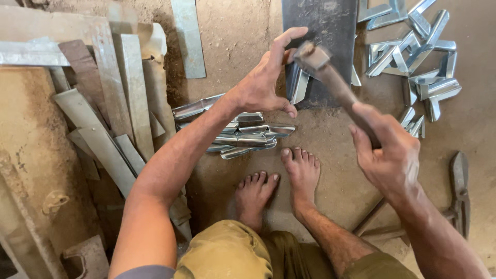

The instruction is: The person sits on the floor and repeatedly bends small metal pieces into L-shaped brackets using a hammer and a metal plate. They pick up each piece, position it on the plate, strike it with the hammer, and then place the finished bracket aside.

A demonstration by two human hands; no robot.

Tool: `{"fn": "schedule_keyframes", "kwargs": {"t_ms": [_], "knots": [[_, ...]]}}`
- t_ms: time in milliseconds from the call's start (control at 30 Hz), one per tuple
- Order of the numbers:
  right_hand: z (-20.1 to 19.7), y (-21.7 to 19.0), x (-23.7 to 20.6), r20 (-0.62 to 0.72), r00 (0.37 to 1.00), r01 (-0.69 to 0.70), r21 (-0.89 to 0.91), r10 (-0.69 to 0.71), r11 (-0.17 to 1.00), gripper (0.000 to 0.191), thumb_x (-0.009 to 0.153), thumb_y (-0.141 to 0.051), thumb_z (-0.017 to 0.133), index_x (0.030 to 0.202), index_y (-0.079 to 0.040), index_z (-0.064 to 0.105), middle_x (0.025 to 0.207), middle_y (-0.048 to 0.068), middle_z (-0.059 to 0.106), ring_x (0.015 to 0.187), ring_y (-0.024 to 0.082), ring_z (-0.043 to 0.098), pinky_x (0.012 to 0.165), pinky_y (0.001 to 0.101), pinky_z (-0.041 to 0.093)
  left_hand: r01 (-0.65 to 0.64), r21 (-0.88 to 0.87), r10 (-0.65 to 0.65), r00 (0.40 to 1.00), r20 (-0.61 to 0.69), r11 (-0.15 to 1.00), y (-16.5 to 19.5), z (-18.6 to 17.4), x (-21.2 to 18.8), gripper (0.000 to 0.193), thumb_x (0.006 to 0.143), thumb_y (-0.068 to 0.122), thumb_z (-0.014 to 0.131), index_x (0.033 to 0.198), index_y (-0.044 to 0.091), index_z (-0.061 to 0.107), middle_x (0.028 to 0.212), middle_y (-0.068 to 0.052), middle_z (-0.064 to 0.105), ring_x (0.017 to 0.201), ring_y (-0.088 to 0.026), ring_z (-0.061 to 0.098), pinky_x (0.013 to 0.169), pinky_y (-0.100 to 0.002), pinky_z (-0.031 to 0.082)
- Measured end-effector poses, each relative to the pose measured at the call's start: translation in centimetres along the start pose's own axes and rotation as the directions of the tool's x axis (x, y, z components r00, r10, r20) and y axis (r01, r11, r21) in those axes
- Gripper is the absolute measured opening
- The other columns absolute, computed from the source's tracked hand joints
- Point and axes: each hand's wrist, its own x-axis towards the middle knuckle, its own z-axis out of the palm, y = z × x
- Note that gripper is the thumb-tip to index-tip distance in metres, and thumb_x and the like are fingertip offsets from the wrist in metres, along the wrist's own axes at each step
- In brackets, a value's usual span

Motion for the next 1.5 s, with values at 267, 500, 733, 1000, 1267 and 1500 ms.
{"fn": "schedule_keyframes", "kwargs": {"t_ms": [267,500,733,1000,1267,1500], "knots": [[0.3,1.2,-0.8,-0.027,0.994,-0.101,0.049,0.102,0.994,0.051,0.098,-0.002,0.077,0.145,-0.008,0.059,0.096,0.012,0.073,0.072,0.015,0.067,0.058,0.0279,0.053,-0.007,0.102,0.005,1.000,0.016,0.995,0.3,0.3,0.5,0.151,0.056,0.040,0.111,0.162,0.007,0.009,0.167,-0.015,0.021,0.155,-0.038,0.033,0.134,-0.049,0.028],[2.2,2.7,-4.4,-0.179,0.975,0.158,0.130,-0.133,0.979,0.046,0.097,0.002,0.078,0.138,-0.006,0.057,0.104,0.014,0.071,0.082,0.017,0.071,0.064,0.0266,0.056,-0.083,-0.002,0.083,0.995,0.049,0.997,0.9,0.1,0.8,0.142,0.061,0.030,0.111,0.162,0.010,0.013,0.145,-0.009,0.062,0.146,-0.025,0.055,0.135,-0.046,0.037],[2.3,6.7,-5.9,-0.208,0.964,0.167,-0.003,-0.164,0.986,0.042,0.101,0.006,0.077,0.137,-0.004,0.058,0.107,0.017,0.070,0.082,0.023,0.070,0.066,0.0306,0.055,-0.124,0.029,0.122,0.990,0.072,0.992,0.5,0.2,0.8,0.136,0.061,0.024,0.109,0.158,0.010,0.015,0.144,-0.012,0.062,0.148,-0.027,0.052,0.132,-0.045,0.036],[1.8,8.6,-8.4,-0.291,0.954,0.090,0.028,-0.078,0.996,0.047,0.092,0.007,0.079,0.132,-0.004,0.057,0.104,0.021,0.070,0.072,0.018,0.064,0.059,0.0305,0.051,0.462,0.186,-0.465,0.885,-0.033,0.867,3.6,1.1,2.7,0.105,0.083,0.076,0.068,0.155,0.011,0.027,0.105,-0.013,0.069,0.095,-0.025,0.073,0.096,-0.047,0.054],[0.3,8.3,-7.4,-0.303,0.930,0.223,0.019,-0.207,0.975,0.042,0.091,0.006,0.083,0.123,-0.006,0.058,0.099,0.022,0.069,0.077,0.025,0.068,0.059,0.0326,0.052,-0.157,0.442,0.228,0.967,-0.113,0.883,1.8,2.9,0.9,0.124,0.077,0.071,0.077,0.160,0.010,0.009,0.147,-0.027,0.047,0.138,-0.039,0.047,0.119,-0.049,0.037],[3.0,10.7,-5.1,-0.257,0.924,0.290,-0.006,-0.282,0.957,0.034,0.103,0.005,0.081,0.129,-0.003,0.060,0.107,0.019,0.069,0.083,0.026,0.071,0.064,0.0336,0.056,-0.131,0.014,0.131,0.991,-0.002,0.991,-0.9,2.2,0.6,0.137,0.075,0.026,0.104,0.165,0.015,0.002,0.153,-0.013,0.051,0.149,-0.026,0.043,0.135,-0.045,0.027]]}}
